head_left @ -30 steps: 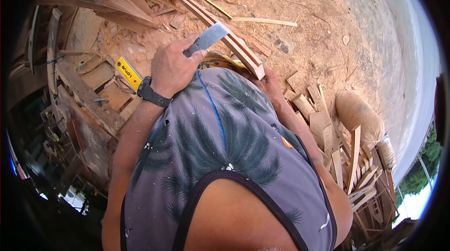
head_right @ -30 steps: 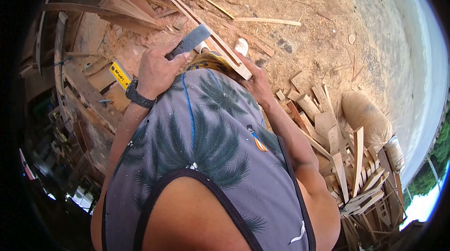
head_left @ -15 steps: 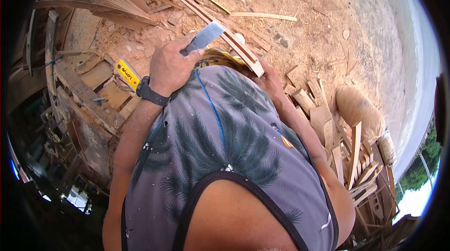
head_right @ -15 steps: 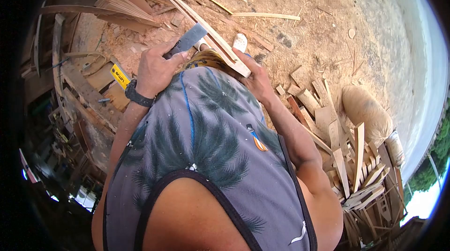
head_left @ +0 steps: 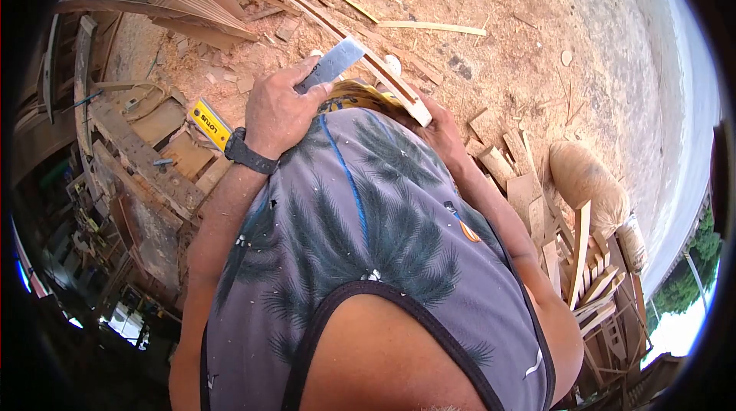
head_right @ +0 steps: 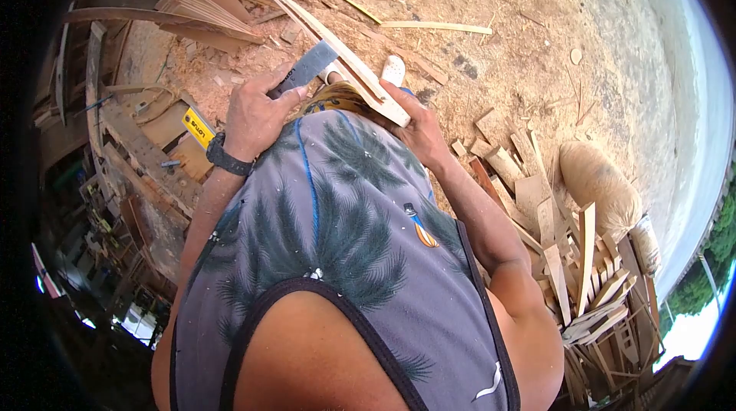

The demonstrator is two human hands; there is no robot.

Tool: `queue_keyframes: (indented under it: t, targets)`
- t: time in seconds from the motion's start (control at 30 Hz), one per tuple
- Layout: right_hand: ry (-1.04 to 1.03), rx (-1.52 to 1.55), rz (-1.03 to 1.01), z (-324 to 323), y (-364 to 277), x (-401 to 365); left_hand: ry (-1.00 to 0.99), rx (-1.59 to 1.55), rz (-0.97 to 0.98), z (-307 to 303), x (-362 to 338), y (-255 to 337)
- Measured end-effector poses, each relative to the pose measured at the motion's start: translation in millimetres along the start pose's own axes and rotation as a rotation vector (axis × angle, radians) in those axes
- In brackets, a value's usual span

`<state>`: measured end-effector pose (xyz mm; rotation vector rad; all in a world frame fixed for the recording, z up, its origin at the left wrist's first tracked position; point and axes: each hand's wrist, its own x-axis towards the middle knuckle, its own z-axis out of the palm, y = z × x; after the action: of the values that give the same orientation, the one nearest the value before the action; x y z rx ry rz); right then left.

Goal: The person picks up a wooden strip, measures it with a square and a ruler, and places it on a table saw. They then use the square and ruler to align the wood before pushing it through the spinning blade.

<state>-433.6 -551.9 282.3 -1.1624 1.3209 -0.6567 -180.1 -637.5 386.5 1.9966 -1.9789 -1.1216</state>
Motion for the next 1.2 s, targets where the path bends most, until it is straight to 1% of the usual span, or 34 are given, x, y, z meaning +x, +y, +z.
queue_keyframes:
  t: [0.07,0.13,0.17,0.23,0.27,0.33,0.37,0.4,0.43,0.5,0.57,0.6,0.7,0.73,0.8,0.83,0.87,0.93,1.0,1.03,1.07,1.1,1.13,1.2]
  targets:
    - [0.002,-0.014,-0.007,0,0,0,0.008,-0.004,0.01,2,-1,-3]
    - [-0.018,-0.044,-0.006,-2,-8,3,0.065,-0.026,0.074,6,0,-11]
    - [-0.033,-0.106,0.021,-3,-18,4,0.096,-0.027,0.072,4,0,-12]
    - [-0.049,-0.082,0.005,5,-8,10,0.041,-0.019,-0.001,-4,-5,-11]
    - [-0.063,-0.096,0.0,8,-12,14,0.1,-0.018,-0.019,-7,-6,-16]
    - [-0.108,-0.122,0.164,14,-17,27,0.118,0.003,0.028,-11,-13,-33]
    - [-0.131,-0.148,0.263,11,-27,35,0.16,0.009,0.003,-9,-14,-33]
    - [-0.082,-0.221,0.17,16,-22,43,0.133,-0.028,-0.101,-10,-18,-39]
    - [-0.092,-0.272,0.127,20,-15,52,0.102,-0.075,-0.2,-12,-24,-47]
    - [-0.118,-0.347,0.055,28,-22,71,0.15,-0.122,-0.23,-13,-35,-71]
    - [-0.201,-0.326,0.322,43,-44,89,0.202,-0.191,-0.256,-17,-48,-100]
    - [-0.215,-0.352,0.306,49,-46,100,0.227,-0.211,-0.266,-23,-52,-110]
    - [-0.254,-0.462,0.126,82,-22,137,0.176,-0.349,-0.356,-44,-69,-156]
    - [-0.266,-0.485,0.112,98,-32,150,0.197,-0.369,-0.362,-51,-76,-172]
    - [-0.32,-0.607,0.015,131,-49,176,0.292,-0.432,-0.374,-58,-90,-206]
    - [-0.383,-0.705,0.017,141,-50,199,0.306,-0.445,-0.384,-63,-95,-218]
    - [-0.415,-0.749,-0.099,156,-41,221,0.318,-0.475,-0.414,-67,-103,-237]
    - [-0.552,-0.883,-0.153,194,-57,263,0.34,-0.521,-0.45,-77,-120,-268]
    - [-0.728,-1.072,-0.272,239,-79,308,0.425,-0.542,-0.515,-92,-138,-294]
    - [-0.818,-1.178,-0.355,263,-96,325,0.525,-0.504,-0.506,-90,-147,-310]
    - [-0.873,-1.266,-0.344,286,-106,347,0.532,-0.513,-0.512,-94,-154,-319]
    - [-0.906,-1.349,-0.376,315,-145,347,0.559,-0.495,-0.58,-101,-162,-327]
    - [-1.022,-1.337,-0.43,334,-143,374,0.587,-0.473,-0.648,-107,-170,-336]
    - [-1.13,-1.508,-0.49,384,-170,404,0.588,-0.495,-0.678,-114,-182,-354]
